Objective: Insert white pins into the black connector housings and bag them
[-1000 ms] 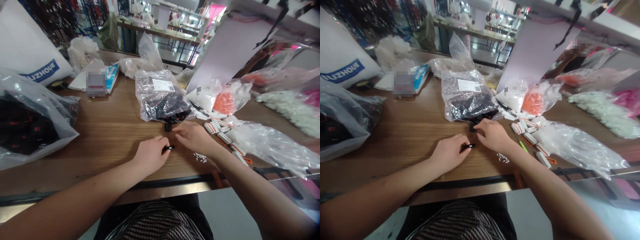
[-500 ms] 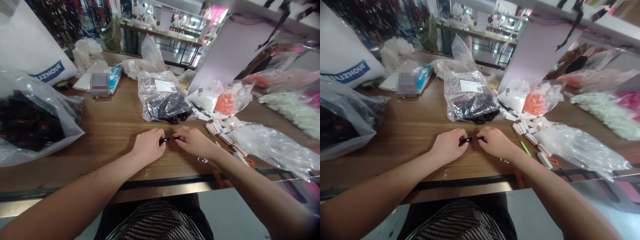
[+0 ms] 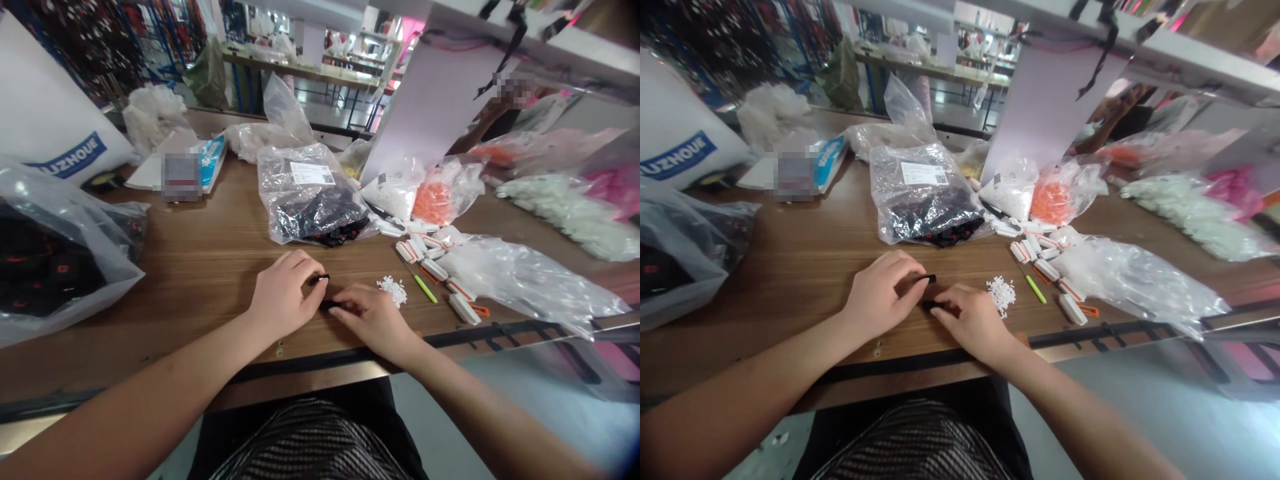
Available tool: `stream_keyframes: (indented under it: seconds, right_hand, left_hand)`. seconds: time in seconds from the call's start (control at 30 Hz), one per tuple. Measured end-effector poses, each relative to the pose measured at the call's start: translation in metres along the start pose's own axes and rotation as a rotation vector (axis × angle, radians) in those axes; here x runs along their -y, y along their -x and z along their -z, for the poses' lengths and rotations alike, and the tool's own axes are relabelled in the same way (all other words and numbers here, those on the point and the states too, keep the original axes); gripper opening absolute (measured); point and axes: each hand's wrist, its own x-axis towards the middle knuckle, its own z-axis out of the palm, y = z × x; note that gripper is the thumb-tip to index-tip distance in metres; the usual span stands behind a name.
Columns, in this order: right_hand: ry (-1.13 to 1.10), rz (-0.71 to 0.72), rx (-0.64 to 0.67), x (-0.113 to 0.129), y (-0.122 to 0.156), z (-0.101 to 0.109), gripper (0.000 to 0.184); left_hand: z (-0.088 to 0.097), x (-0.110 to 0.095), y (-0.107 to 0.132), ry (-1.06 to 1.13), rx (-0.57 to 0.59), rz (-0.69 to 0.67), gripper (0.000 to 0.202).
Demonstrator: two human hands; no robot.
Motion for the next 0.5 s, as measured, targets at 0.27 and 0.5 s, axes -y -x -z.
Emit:
stream_keyframes:
  seconds: [0.27,0.5]
  right_hand:
    - [0.006,0.069,-0.079,-0.008,0.02,0.005,0.017]
    - [0.294,-0.34,-0.156,-0.059,0.034,0.084,0.023]
  left_hand:
    - [-0.002,-0.017,0.016,0.043,0.351,-0.067,0.024]
    - [-0.012,-0.019,0.032,0.019,0.382,-0.096,0.019]
